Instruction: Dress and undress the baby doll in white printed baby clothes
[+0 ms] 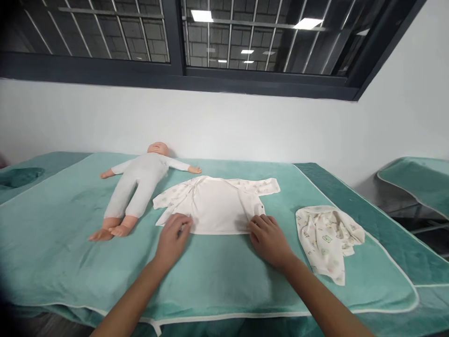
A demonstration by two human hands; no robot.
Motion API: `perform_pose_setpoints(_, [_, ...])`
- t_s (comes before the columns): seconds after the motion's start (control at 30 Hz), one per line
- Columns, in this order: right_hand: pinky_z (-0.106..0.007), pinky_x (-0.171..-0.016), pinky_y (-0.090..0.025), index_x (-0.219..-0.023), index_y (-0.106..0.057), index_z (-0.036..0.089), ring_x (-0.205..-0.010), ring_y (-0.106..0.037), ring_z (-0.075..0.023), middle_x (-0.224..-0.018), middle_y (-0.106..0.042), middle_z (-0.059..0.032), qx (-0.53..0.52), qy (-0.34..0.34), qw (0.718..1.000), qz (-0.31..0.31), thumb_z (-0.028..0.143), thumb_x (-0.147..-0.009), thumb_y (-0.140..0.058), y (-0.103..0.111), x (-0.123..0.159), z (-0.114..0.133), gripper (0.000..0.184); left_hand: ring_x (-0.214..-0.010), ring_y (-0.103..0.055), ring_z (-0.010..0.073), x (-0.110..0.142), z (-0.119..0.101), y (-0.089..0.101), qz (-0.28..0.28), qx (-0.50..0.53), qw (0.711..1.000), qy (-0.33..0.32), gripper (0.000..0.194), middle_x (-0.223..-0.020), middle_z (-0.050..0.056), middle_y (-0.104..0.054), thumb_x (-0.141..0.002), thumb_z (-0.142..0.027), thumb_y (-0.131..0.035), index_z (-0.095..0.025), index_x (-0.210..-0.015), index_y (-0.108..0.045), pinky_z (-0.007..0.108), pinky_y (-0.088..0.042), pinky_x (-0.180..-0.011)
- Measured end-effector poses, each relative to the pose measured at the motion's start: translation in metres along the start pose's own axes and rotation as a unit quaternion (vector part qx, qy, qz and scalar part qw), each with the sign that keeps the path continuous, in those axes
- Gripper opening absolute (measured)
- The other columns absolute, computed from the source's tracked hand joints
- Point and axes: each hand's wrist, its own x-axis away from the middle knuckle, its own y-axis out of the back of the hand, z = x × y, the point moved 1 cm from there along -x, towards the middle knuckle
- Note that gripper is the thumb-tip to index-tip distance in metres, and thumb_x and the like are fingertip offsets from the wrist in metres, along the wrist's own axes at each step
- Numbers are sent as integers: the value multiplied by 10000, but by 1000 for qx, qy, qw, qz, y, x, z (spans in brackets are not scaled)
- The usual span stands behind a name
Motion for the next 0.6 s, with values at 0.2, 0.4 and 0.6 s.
perform_pose_setpoints(0.2, [-430, -910, -443, -1091, -599, 241, -1047, -570, -247, -1107, -620, -86, -206, -72, 975, -45, 195, -906, -484, -8, -39, 29, 223, -1072, -557, 309, 2, 51, 17, -71, -232, 956, 164, 300, -1145, 130, -624, -898, -279, -520, -163, -1168, -583, 446, -404, -884])
perform_pose_setpoints(0.4, [-367, -853, -520, -1032, -581, 227, -945, -641, -212, -1148, -638, -66, -588, -345, 731, -34, 312, -727, -684, -72, -150, 65, 334, -999, -614, 276, 1, 53, 14, -36, -222, 956, 190, 193, -1055, 74, -683, -905, -265, -507, -199, -1045, -623, 418, -401, -854])
perform_pose_setpoints(0.6, [-310, -669, -533, -869, -576, 194, -721, -633, -177, -834, -652, -48, -668, -346, 658, -37, 360, -706, -705, -121, -225, 76, 266, -883, -634, 231, 10, 56, 12, -81, -141, 978, 134, 198, -968, 62, -690, -963, -309, -450, -191, -1021, -597, 352, -442, -770])
